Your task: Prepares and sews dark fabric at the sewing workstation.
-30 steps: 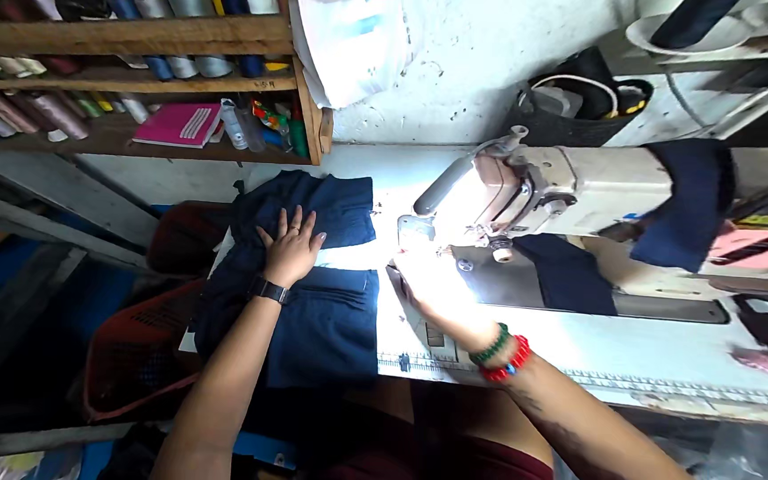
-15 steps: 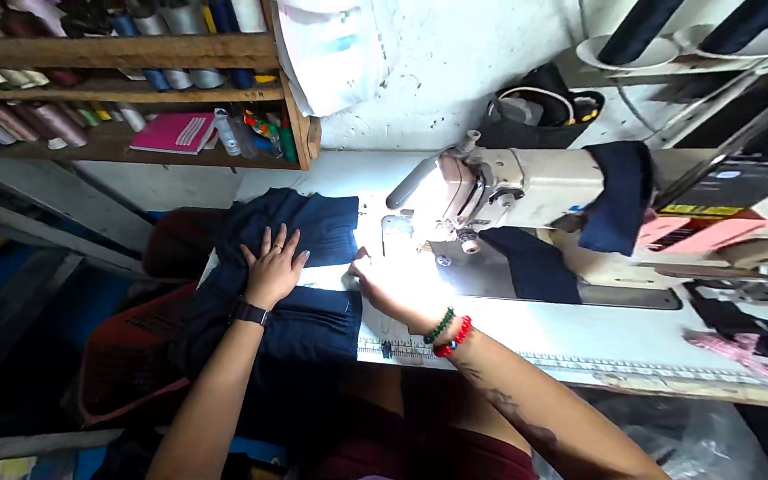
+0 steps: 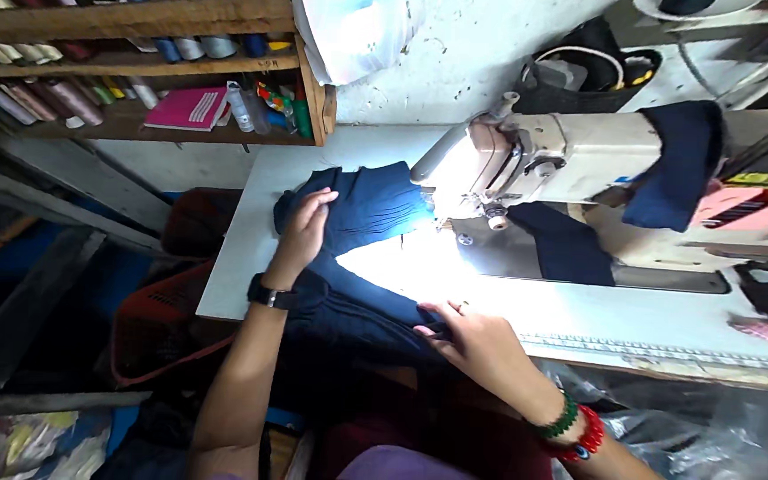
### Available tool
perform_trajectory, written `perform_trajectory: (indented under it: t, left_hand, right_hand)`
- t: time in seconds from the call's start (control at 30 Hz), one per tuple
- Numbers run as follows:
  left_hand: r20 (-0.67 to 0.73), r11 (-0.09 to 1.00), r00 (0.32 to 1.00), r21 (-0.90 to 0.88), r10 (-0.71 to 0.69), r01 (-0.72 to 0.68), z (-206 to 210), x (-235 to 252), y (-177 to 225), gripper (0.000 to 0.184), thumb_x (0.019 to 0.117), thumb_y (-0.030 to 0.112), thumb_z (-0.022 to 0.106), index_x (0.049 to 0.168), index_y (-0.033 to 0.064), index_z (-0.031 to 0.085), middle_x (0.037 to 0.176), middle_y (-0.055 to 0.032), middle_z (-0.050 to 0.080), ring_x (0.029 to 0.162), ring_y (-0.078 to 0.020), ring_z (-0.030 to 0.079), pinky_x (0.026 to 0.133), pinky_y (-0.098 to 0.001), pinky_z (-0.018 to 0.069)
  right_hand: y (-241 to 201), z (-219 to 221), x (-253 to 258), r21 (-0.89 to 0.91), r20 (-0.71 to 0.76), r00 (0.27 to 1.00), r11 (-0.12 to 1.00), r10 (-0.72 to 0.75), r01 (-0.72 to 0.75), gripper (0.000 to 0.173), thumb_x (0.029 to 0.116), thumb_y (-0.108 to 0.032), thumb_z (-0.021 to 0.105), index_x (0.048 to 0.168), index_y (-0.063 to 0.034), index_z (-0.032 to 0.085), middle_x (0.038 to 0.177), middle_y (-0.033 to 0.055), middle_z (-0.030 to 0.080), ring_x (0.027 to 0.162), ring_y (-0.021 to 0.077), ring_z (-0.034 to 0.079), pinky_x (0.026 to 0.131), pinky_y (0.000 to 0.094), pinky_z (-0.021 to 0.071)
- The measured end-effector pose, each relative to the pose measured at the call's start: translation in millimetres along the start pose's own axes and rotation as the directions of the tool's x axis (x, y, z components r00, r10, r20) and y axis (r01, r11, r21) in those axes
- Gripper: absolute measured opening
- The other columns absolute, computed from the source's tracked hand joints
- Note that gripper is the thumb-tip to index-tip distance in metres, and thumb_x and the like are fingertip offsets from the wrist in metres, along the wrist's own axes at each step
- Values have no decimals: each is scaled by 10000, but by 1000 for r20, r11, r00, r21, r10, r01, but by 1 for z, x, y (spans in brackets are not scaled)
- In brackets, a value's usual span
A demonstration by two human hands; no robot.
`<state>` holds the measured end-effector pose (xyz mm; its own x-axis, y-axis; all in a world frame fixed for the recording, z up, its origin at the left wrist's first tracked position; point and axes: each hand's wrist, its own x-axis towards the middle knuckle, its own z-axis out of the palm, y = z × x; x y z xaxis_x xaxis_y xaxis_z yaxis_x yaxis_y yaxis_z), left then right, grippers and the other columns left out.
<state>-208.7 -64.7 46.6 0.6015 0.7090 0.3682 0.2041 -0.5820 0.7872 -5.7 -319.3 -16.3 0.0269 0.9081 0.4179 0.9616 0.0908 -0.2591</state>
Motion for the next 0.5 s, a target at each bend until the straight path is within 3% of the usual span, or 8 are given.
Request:
perform_trajectory:
  t: [0.1, 0.17, 0.23, 0.27, 0.37, 0.43, 0.47, 0.5]
  left_hand:
    - [115, 990, 993, 133, 27, -42, -39, -30, -10, 364, 965, 25, 445, 1262, 1, 655, 1424, -114, 593, 1351, -210, 538, 1140, -430, 436]
    - [221, 961, 975, 276, -33, -30, -46, -52, -20, 400, 895, 55, 569, 1275, 96, 689, 1473, -75, 559, 1388, -229, 499, 1141, -508, 413]
    - [229, 907, 971, 419, -62, -41, -39, -68, -37, 382, 919, 167, 634, 1290, 209, 717, 1516, -42, 533, 1434, -259, 450, 1168, -636, 295]
    - [208, 886, 977, 459, -36, -65, -36, -71, -44, 331, 939, 202, 635, 1251, 231, 743, 1511, -40, 540, 1436, -264, 447, 1172, -645, 276]
    - [190, 902, 980, 409, 63, -138, -37, -64, -48, 210, 962, 201, 610, 1043, 165, 800, 1442, -53, 602, 1409, -252, 479, 1180, -585, 303]
    - [231, 962, 973, 259, 27, -88, -45, -56, -30, 162, 959, 109, 609, 977, 51, 759, 1234, -66, 701, 1214, -186, 617, 1077, -454, 457]
    - [245, 983, 968, 183, -51, 5, -49, -54, -18, 139, 973, 79, 600, 971, 31, 730, 1063, -54, 717, 1027, -125, 659, 947, -364, 526]
    - [240, 986, 961, 131, -135, 105, -50, -52, -7, 122, 990, 74, 588, 939, 31, 690, 879, -39, 672, 804, -82, 614, 758, -295, 512]
  right_hand:
    - [1, -3, -7, 13, -11, 999, 999, -47, 47, 452, 957, -519, 586, 1229, -192, 739, 832, 95, 678, 577, 247, 616, 440, 396, 452]
    - [2, 0, -11, 10, 9, 999, 999, -43, 43, 413, 930, -463, 611, 1209, -190, 747, 890, 101, 684, 606, 250, 635, 446, 400, 469]
    - [4, -1, -13, 11, 33, 999, 999, -32, 32, 396, 907, -411, 637, 1209, -181, 748, 1007, 111, 699, 669, 256, 668, 475, 409, 503]
    - [5, -2, -14, 11, 45, 999, 1000, -28, 28, 396, 903, -394, 644, 1218, -175, 745, 1074, 117, 705, 703, 266, 685, 491, 419, 521]
    - [13, -5, -12, 63, 49, 999, 998, -17, 14, 325, 943, -319, 614, 1185, -149, 749, 1150, 120, 713, 783, 284, 714, 546, 449, 555]
    - [19, -9, -7, 179, 42, 997, 981, 62, -69, 234, 925, -203, 597, 1069, -95, 747, 1025, 99, 734, 766, 254, 713, 583, 446, 570]
    - [22, -12, -1, 273, 59, 987, 949, 150, -160, 220, 949, -185, 570, 1031, -64, 734, 890, 72, 712, 714, 193, 675, 596, 396, 554]
    - [25, -17, 8, 369, 117, 959, 886, 257, -282, 237, 1011, -214, 537, 1026, -55, 712, 817, 31, 670, 693, 104, 622, 626, 306, 530]
